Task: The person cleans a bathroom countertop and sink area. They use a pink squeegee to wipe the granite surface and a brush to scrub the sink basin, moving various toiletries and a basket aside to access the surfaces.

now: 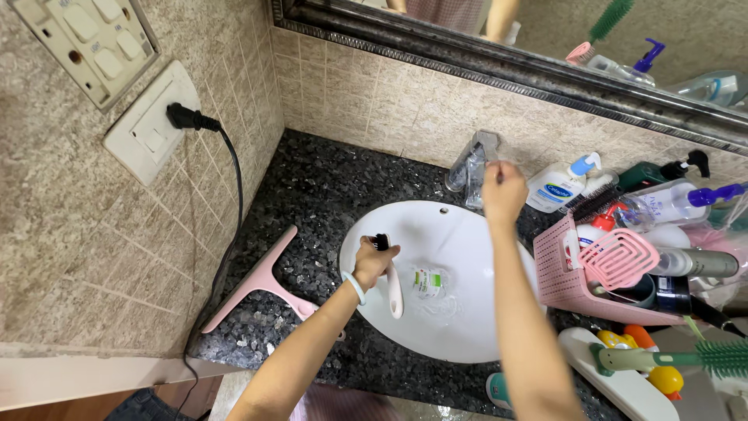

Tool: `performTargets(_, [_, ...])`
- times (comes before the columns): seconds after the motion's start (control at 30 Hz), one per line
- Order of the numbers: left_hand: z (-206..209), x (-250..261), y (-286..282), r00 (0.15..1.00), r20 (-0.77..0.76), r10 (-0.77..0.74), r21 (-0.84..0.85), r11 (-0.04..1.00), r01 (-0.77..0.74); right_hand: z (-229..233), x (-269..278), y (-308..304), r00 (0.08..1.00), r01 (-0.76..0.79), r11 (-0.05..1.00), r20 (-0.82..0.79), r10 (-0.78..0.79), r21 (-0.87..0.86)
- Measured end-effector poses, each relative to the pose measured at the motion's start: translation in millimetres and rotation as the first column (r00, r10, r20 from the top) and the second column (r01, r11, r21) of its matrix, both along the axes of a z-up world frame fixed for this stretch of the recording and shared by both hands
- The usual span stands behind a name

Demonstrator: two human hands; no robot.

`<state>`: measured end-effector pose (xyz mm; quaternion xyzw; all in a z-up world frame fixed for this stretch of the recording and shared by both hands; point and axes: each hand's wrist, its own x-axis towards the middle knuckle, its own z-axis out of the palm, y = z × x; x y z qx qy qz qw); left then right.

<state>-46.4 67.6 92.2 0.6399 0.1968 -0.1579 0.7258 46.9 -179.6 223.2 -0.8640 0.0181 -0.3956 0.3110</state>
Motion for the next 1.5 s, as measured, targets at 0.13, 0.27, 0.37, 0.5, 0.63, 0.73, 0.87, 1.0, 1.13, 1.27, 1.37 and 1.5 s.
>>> performTargets(0.13, [-12.8, 3.7, -8.2, 0.997, 0.030, 0.077, 0.027, 0.997, -0.078, -64.6, -53.5, 42.0, 0.815, -0.284, 0.879, -0.386, 0.432, 0.384])
performTargets(0.27, [-31.2, 3.5, -10.6, 0.988, 0.154, 0.006, 0.091, 0.996, -0.020, -152.4, -120.1, 70.8, 0.238, -0.258, 0.758, -0.721, 0.650, 0.599])
performTargets(0.37, [-37.8, -10.0, 7.5, 0.901, 0.258, -0.348, 0.499, 0.847, 0.184, -197.8, -147.0, 67.1, 0.210, -0.283, 0.719, -0.690, 0.693, 0.635])
performTargets(0.5, [-24.7, -36.9, 46.7, 0.722, 0.219, -0.656, 0.814, 0.531, 0.236, -223.5, -158.0, 50.7, 0.242, -0.586, 0.766, -0.845, 0.477, 0.264])
performTargets(0.63, [5.5, -64.3, 77.7, 0.568, -0.012, -0.823, 0.814, 0.322, 0.483, -219.6, -156.0, 45.3, 0.118, -0.591, 0.778, -0.932, 0.344, 0.212])
performTargets(0.73, [26.2, -80.8, 87.9, 0.401, -0.119, -0.908, 0.791, 0.158, 0.591, -208.4, -142.3, 55.0, 0.183, -0.474, 0.880, -0.979, 0.087, -0.010])
performTargets(0.87, [39.4, -96.7, 91.7, 0.443, -0.130, -0.887, 0.819, 0.156, 0.552, -203.1, -131.6, 65.8, 0.441, -0.399, 0.855, -0.887, -0.137, -0.331])
performTargets(1.0, [48.3, -103.7, 93.8, 0.433, -0.100, -0.896, 0.839, 0.158, 0.521, -207.6, -126.2, 65.1, 0.571, -0.408, 0.762, -0.792, -0.217, -0.503])
performTargets(1.13, [61.5, -106.2, 98.5, 0.464, -0.113, -0.879, 0.842, 0.164, 0.514, -210.5, -119.1, 55.5, 0.401, -0.174, 0.884, -0.852, -0.338, -0.433])
performTargets(1.27, [76.2, -108.0, 108.8, 0.470, -0.091, -0.878, 0.866, 0.163, 0.473, -202.1, -115.7, 29.9, 0.579, 0.264, 0.964, -0.793, -0.191, -0.040])
performTargets(1.37, [83.8, -108.2, 111.0, 0.463, -0.122, -0.878, 0.869, 0.131, 0.478, -176.0, -104.2, -13.2, 0.883, 0.309, 0.888, -0.449, -0.136, 0.340])
performTargets(1.5, [86.1, -110.4, 117.0, 0.446, -0.265, -0.855, 0.863, -0.004, 0.505, -123.6, -55.0, -76.0, 0.980, 0.150, 0.872, 0.049, -0.194, 0.466])
